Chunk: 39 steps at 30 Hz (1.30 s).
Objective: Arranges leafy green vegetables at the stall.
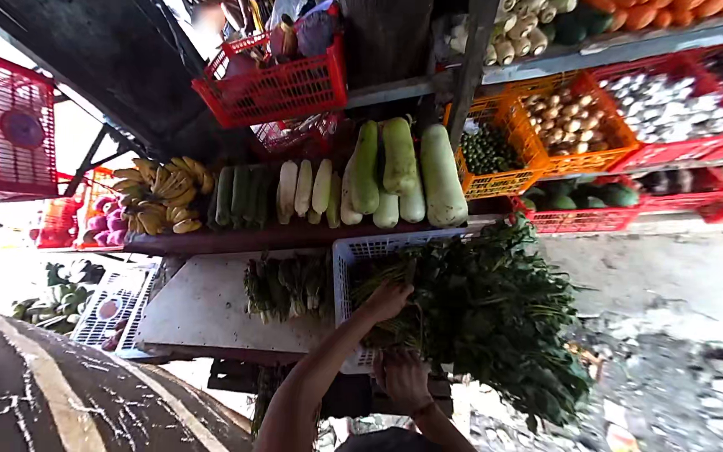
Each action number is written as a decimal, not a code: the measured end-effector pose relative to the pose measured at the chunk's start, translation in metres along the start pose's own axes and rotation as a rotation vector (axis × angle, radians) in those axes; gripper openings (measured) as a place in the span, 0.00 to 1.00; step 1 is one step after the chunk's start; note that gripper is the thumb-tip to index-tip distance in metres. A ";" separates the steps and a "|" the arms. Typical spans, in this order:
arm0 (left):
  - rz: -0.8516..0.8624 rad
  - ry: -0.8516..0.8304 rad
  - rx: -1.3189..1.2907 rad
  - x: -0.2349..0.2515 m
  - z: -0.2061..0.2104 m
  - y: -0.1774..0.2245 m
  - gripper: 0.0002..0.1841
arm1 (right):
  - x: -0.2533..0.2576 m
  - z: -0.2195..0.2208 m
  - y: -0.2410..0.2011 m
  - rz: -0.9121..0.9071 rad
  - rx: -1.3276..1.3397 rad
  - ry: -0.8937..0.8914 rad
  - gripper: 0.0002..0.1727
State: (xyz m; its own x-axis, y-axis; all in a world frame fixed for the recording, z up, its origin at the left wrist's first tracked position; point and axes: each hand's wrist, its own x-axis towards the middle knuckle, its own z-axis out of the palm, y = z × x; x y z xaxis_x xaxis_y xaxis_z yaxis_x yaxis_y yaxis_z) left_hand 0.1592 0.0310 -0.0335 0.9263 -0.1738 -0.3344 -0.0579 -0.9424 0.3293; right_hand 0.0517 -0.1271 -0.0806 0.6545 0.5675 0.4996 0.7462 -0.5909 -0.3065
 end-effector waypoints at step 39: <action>-0.737 -0.086 -0.093 0.007 0.015 -0.046 0.51 | 0.113 -0.100 0.111 0.591 0.101 -1.063 0.40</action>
State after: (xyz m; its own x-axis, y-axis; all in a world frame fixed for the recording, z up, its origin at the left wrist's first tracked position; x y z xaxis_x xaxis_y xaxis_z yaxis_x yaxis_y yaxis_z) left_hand 0.1628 0.0688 -0.0642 0.6805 0.4682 -0.5637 0.6019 -0.7959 0.0656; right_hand 0.1961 -0.1864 0.0230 0.6342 0.4409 -0.6352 0.2751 -0.8964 -0.3475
